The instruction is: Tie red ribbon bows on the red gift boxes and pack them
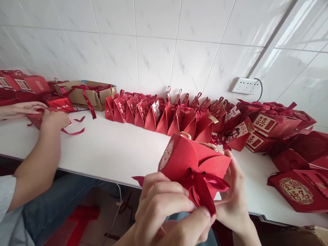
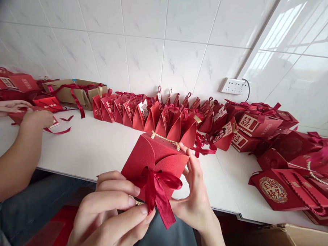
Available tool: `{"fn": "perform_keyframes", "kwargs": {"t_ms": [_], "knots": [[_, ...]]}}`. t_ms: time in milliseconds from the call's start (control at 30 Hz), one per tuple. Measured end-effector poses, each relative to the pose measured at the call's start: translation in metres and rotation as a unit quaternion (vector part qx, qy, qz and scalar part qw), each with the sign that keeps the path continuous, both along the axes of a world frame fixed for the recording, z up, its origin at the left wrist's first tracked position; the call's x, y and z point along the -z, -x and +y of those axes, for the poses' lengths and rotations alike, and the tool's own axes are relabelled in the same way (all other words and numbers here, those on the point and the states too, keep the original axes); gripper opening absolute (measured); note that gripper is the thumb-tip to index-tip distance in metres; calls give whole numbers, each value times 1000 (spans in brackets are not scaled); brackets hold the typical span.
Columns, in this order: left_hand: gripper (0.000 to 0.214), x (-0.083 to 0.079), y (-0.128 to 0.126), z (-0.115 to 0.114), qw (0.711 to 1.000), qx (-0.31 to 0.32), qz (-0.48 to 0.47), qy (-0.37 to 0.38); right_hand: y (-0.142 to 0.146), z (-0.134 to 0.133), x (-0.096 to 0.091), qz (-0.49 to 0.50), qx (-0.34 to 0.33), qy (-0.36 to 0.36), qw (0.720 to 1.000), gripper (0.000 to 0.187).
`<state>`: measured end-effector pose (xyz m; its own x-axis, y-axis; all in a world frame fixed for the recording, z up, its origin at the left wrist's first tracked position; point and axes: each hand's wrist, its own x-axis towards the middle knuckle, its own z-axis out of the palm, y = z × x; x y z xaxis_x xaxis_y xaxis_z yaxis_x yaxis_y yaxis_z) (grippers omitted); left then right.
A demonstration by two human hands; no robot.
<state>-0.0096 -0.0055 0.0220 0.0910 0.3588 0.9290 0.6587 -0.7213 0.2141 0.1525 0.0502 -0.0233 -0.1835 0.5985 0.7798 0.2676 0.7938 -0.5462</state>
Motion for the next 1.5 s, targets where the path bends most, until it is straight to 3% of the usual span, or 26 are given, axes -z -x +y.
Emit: {"fn": "perform_keyframes", "kwargs": {"t_ms": [400,533,600,733,833,933,1067,1167,1267,1400,1500], "knots": [[17,2,6,4,1000,12,-3,2,-2,-1,5,14,-14,37,999,99],[12,9,26,33,991,-94,-93,25,-5,4,5,67,20,82,994,98],[6,17,36,53,981,-125,-108,103,-10,10,3,178,29,159,971,87],[12,40,35,81,970,-92,-76,214,-25,21,-1,384,-73,313,866,66],[15,55,20,86,971,-39,-42,234,-36,24,-2,413,-143,382,814,68],[15,63,7,86,970,-1,-20,241,-42,22,-2,413,-170,399,801,73],[15,64,2,86,968,13,-26,250,-45,17,3,377,-151,393,825,77],[18,60,8,87,959,13,-72,274,-43,14,8,267,-60,331,903,82],[24,53,19,88,937,-4,-182,298,-41,11,8,95,76,211,970,93],[31,43,26,85,896,41,-296,327,-40,8,1,-46,121,119,984,91],[32,35,21,82,885,106,-279,357,-40,7,-2,-74,108,111,985,93]]}}
